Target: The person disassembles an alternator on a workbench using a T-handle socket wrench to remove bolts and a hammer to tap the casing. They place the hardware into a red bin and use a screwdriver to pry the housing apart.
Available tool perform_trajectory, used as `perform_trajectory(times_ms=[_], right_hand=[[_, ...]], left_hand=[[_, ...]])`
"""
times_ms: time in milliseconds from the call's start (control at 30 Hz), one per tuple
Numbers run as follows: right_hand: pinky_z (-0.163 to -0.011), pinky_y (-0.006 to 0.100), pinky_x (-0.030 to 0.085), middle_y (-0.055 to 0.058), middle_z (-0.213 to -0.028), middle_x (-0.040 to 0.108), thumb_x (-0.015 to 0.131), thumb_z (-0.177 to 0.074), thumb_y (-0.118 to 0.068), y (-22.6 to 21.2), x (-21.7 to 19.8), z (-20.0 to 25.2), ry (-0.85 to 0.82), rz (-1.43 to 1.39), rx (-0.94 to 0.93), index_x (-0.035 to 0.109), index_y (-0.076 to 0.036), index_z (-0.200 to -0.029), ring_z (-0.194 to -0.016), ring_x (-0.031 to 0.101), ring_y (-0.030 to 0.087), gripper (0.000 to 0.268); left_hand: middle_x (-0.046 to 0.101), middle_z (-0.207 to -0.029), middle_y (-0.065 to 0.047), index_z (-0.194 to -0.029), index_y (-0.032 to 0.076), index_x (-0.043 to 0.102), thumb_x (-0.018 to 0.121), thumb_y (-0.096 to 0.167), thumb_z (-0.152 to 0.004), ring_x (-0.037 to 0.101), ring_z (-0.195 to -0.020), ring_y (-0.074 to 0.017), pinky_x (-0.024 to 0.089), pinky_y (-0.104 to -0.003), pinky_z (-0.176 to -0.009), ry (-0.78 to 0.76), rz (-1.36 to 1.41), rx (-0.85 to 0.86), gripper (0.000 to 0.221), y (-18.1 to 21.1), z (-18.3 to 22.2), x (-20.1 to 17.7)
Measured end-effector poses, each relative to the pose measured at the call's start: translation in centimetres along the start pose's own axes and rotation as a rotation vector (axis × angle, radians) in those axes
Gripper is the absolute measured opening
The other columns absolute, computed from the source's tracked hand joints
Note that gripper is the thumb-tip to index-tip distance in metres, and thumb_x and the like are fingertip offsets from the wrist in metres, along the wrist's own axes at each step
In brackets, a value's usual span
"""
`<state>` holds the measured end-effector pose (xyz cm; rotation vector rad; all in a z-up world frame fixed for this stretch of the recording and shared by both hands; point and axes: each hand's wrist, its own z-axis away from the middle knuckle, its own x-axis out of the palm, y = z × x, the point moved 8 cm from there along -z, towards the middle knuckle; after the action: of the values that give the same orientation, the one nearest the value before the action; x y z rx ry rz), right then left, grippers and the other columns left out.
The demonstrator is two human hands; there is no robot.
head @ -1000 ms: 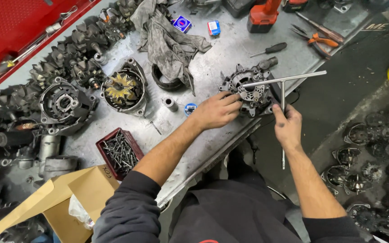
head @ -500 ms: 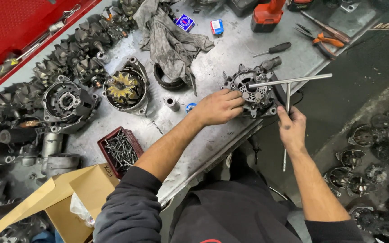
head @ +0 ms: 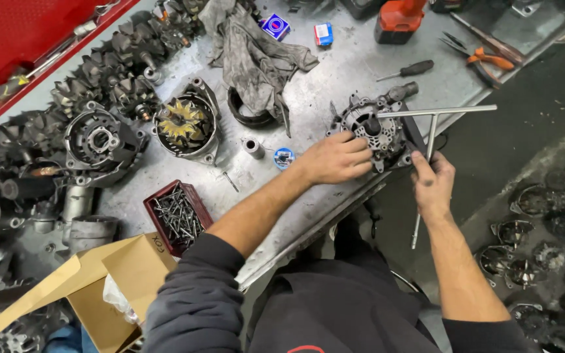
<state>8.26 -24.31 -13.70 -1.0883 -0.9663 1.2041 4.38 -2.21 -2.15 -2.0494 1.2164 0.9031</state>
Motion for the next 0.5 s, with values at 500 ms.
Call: perform_trajectory(times_ms=[500], right_hand=[[-0.038,0.026,0.022,-0.007,-0.062,0.045,0.072,-0.097,-0.019,0.7,-1.1,0.4,0.035,0.05,0.024,0.055,-0.008,-0.086,-0.045,0.036,0.004,0.023]], left_hand=[[0.06,-0.108,-0.006,-0.086,0.006,0.064,0.064,0.018,-0.082,0.059,-0.1,-0.0248,0.052,-0.037,-0.085,-0.094,0.161,-0.077,0.012,-1.3,1.2,-0.2]])
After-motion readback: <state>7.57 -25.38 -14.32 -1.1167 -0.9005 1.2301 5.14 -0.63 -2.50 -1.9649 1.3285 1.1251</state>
